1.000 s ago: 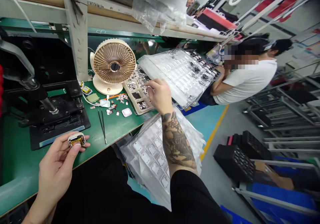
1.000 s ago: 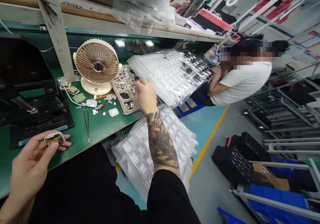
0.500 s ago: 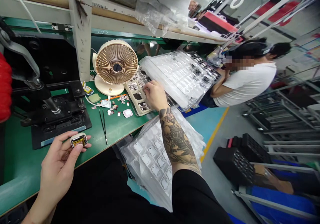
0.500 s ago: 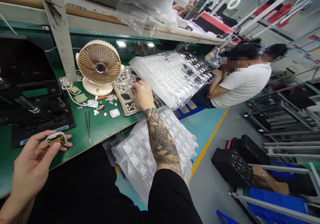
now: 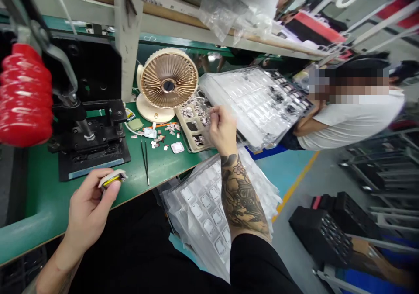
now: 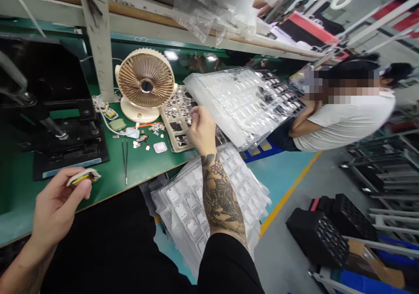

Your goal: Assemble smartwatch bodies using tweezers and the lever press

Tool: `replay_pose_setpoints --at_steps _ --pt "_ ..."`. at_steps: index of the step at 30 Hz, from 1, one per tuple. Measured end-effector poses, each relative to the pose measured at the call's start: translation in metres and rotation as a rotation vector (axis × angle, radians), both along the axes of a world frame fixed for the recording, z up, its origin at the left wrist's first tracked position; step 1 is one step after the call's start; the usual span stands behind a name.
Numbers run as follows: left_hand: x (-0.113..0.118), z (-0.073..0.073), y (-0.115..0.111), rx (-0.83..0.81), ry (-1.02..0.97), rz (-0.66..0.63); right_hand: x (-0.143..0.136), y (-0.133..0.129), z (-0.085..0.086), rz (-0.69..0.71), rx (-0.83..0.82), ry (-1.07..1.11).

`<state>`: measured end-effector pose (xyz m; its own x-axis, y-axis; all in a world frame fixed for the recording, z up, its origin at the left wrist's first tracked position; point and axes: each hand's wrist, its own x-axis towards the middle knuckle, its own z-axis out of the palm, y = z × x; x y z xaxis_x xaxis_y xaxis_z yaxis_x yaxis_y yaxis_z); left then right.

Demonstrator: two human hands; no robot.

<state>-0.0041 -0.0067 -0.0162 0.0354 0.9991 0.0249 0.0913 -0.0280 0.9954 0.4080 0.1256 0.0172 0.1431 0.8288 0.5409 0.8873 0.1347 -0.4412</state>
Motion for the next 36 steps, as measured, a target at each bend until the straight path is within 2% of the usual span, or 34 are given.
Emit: replay_pose_setpoints --at_steps 3,6,9,11,13,19,23,26,30,33,36 --pt "0.001 0.002 0.002 0.065 0.106 -0.063 -0.048 -0.018 -0.005 0.212 0.044 0.125" --pt "0.001 0.005 0.005 0.085 0.097 -0.066 -0.11 -0.045 -0.007 0.444 0.043 0.366" --pt "0.002 0.007 0.007 0.074 0.094 -0.063 -0.165 -0.067 -0.005 0.726 0.011 0.473" --pt "0.002 0.007 0.007 0.074 0.08 -0.056 -0.188 -0.073 -0.004 0.867 0.008 0.495" --pt "0.002 0.007 0.006 0.078 0.064 -0.05 -0.2 -0.073 -0.004 0.926 0.003 0.503" --pt "0.003 0.01 0.006 0.001 -0.067 -0.035 -0.2 -0.073 -0.01 0.925 -0.057 0.442" --pt "0.001 0.011 0.007 -0.061 -0.188 -0.03 -0.205 -0.084 -0.024 0.933 -0.051 0.325" --pt "-0.002 0.009 0.007 -0.032 -0.15 -0.048 -0.211 -0.089 -0.034 0.914 0.045 0.299" --pt "-0.004 0.005 0.004 0.016 -0.08 -0.073 -0.211 -0.103 -0.034 0.873 0.086 0.256" --pt "0.001 0.009 0.002 0.044 -0.093 0.04 -0.192 -0.13 -0.038 0.742 0.116 0.233" --pt "0.005 0.016 0.0 0.061 -0.148 0.157 -0.149 -0.167 -0.053 0.546 0.072 0.266"
